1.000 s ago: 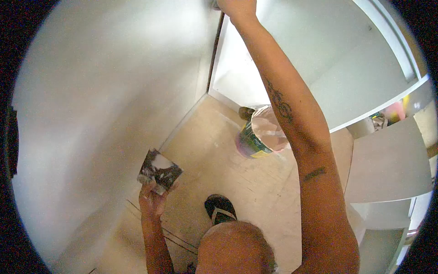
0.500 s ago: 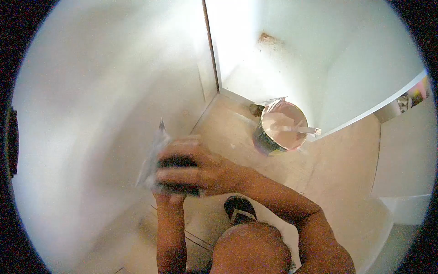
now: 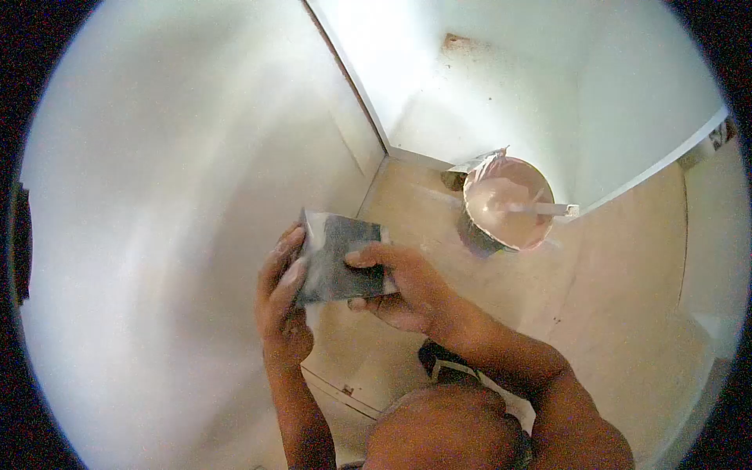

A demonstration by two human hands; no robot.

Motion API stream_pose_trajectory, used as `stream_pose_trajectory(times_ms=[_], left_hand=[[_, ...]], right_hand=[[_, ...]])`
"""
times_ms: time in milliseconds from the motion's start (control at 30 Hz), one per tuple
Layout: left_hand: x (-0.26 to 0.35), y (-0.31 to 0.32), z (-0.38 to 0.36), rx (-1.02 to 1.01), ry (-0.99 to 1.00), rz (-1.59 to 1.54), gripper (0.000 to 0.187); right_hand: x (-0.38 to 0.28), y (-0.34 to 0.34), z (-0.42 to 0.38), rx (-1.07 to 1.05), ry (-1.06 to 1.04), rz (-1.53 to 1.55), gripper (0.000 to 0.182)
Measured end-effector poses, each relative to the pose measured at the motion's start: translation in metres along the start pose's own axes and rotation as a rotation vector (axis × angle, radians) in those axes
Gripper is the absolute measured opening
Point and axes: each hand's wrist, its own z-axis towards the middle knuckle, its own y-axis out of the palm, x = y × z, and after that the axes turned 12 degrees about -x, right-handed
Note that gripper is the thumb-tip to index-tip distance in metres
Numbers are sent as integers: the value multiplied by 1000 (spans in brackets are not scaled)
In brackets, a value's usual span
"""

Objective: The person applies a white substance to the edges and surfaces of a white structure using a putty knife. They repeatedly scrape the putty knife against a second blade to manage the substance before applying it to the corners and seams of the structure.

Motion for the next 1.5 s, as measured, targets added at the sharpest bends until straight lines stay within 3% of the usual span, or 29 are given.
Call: stream_pose_trajectory(times_ms=[33,100,133,167,200,233,267,333,400,533,600,733,800,933,1000,1167,1233,1267,1400,1500], left_hand=[[-1,-5,1,-18,2,1,54],[1,-23,-4,-164,-238,280,63],[-1,-33,-9,-243,-259,365,65],[-4,-33,-19,-252,-257,369,65],[-9,-30,-34,-444,-307,395,63],[-13,-27,-47,-637,-356,417,60],[-14,-21,-59,-647,-358,421,60],[-13,-5,-79,-411,-456,139,55],[-5,0,-84,-346,-512,79,52],[-4,-5,-106,-248,-589,11,38],[-5,-8,-120,-220,-626,7,40],[-2,-6,-131,-208,-763,11,50],[-3,-2,-129,-205,-743,-46,50],[1,0,-123,-206,-748,-72,53],[-1,0,-122,-191,-697,-113,52],[3,1,-120,-252,-731,-115,52],[2,-1,-118,-243,-703,-140,54],[3,-2,-118,-238,-696,-135,54],[-1,1,-128,-212,-730,-201,57],[2,1,-125,-220,-736,-184,57]], right_hand=[[-5,-4,-3,-4,-12,13,29],[-20,-10,-10,-178,-656,-1545,31],[-28,-4,-6,-173,-666,-1536,31],[-38,4,-1,-63,-469,-1011,32],[-50,9,6,33,-263,-488,32],[-59,6,27,111,-446,-679,31],[-69,-2,52,193,-632,-863,33],[-104,-22,94,413,-622,-1321,33],[-123,-36,140,524,-900,-1533,28],[-124,-49,191,542,-981,-1510,26],[-111,-57,204,616,-1189,-1524,28],[-111,-40,177,529,-977,-1546,28],[-126,-40,182,554,-1112,-1574,27],[-123,-37,199,618,-1163,-1597,27],[-107,-35,185,481,-1155,-1665,26],[-140,5,185,512,-1157,-1606,26],[-146,19,197,624,-1245,-1724,25],[-137,23,195,562,-1358,-1756,24],[-124,23,170,338,-1260,-1857,24],[-152,44,172,505,-1280,-1816,23]])
